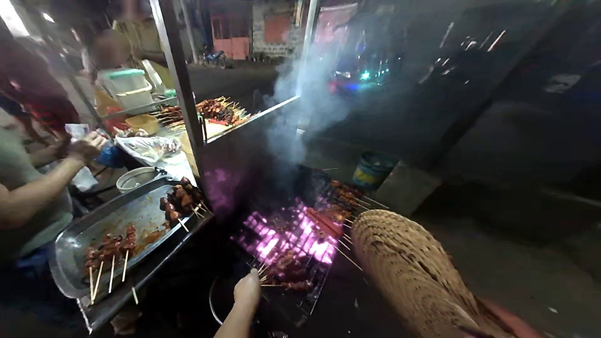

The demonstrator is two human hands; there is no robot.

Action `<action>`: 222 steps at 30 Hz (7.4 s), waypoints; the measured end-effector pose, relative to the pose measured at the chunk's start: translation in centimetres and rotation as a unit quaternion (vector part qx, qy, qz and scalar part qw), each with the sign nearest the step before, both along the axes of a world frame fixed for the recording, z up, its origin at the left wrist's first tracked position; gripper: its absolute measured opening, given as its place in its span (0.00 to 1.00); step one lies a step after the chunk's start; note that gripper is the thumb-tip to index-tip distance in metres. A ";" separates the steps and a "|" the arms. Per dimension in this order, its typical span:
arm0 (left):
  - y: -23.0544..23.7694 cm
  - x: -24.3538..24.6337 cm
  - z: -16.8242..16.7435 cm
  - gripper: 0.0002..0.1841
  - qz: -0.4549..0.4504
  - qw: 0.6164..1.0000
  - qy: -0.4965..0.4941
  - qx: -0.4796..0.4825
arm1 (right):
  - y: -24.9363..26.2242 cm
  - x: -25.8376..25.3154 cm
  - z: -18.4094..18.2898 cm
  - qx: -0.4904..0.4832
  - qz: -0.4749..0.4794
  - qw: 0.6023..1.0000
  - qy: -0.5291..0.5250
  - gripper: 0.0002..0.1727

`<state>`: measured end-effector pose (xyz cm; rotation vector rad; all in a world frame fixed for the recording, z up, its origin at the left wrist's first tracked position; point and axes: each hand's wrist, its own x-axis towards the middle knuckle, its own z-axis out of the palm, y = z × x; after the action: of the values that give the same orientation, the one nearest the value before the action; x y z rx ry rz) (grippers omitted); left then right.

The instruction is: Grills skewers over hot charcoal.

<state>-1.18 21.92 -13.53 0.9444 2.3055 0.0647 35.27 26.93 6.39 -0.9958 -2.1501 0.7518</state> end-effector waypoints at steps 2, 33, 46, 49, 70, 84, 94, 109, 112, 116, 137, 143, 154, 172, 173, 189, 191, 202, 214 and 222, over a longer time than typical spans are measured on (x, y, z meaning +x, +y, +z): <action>0.3 -0.4 -0.4 0.22 0.007 1.000 -0.015 -0.007 | 0.7 -0.3 -0.6 0.043 -0.012 0.999 -0.011 0.26; -0.1 -4.5 -2.5 0.21 0.034 0.958 -0.227 0.174 | 1.2 -4.0 1.6 0.011 -0.003 1.000 0.003 0.28; -2.4 -7.9 -2.0 0.20 0.048 0.951 -0.032 0.304 | 1.3 -3.0 0.7 -0.047 -0.033 0.985 0.161 0.31; -1.5 -8.7 -1.9 0.23 0.037 0.983 -0.085 0.160 | 0.6 -4.9 3.0 -0.073 -0.038 0.991 0.105 0.30; -2.1 -10.6 -1.5 0.22 0.050 0.991 -0.078 0.092 | 0.6 -8.7 -0.5 0.032 -0.018 0.999 -0.006 0.23; -0.4 -10.5 1.8 0.18 0.016 0.993 0.015 0.113 | 0.0 -8.4 1.1 -0.065 -0.003 0.995 0.079 0.28; 0.0 -10.0 1.1 0.18 0.030 0.994 0.043 0.096 | 0.2 -8.2 0.8 -0.051 0.036 0.995 0.071 0.30; 0.4 -10.6 0.6 0.17 0.114 0.972 0.008 0.208 | 0.6 -8.9 -1.1 0.074 0.016 0.997 -0.017 0.22; 0.7 -10.7 0.8 0.21 0.086 0.975 0.013 0.202 | 0.2 -8.3 0.2 -0.061 0.057 0.993 0.079 0.30; 0.5 -10.3 1.0 0.23 -0.023 0.992 -0.017 0.121 | 1.2 -7.5 -0.4 0.019 0.042 0.998 0.046 0.27; -0.9 -5.9 1.7 0.13 -0.057 0.993 -0.024 0.104 | 1.0 -7.3 -0.8 0.077 0.029 0.994 0.068 0.24; -1.2 -7.5 2.0 0.14 -0.064 0.981 0.018 0.182 | 1.1 -6.7 -0.9 0.075 0.027 0.993 0.082 0.26; 0.8 -5.3 2.1 0.19 -0.034 0.987 0.006 0.156 | -0.6 -7.9 1.4 0.014 -0.054 0.998 0.028 0.23; 0.2 -6.2 0.8 0.15 -0.017 0.998 0.012 0.059 | 1.0 -5.9 -1.3 0.091 -0.020 0.995 0.045 0.25; 0.3 -6.1 0.8 0.15 -0.012 0.998 0.019 0.059 | 1.1 -6.2 -1.5 0.104 -0.022 0.993 0.048 0.24; 0.1 -4.3 1.2 0.14 -0.066 0.991 -0.038 0.112 | 1.0 -6.4 -0.4 0.040 -0.043 0.998 0.007 0.26; -0.5 -4.9 0.9 0.15 -0.068 0.992 -0.022 0.105 | 0.9 -6.6 0.3 0.011 -0.068 0.998 -0.013 0.23; -0.9 -1.3 0.5 0.16 -0.113 0.986 -0.030 0.118 | 2.3 -5.7 -2.4 0.067 -0.072 0.995 -0.009 0.22; -0.9 0.4 0.2 0.16 -0.076 0.989 -0.012 0.130 | 1.9 -5.0 -2.2 0.084 -0.059 0.995 -0.017 0.24; -0.9 0.4 0.0 0.16 -0.089 0.991 -0.009 0.099 | 0.8 -3.8 -0.3 -0.022 -0.077 0.997 -0.006 0.27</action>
<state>-0.81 21.07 -13.54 1.2411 2.2179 0.2287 31.42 27.72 6.12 -1.1769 -2.0480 0.7234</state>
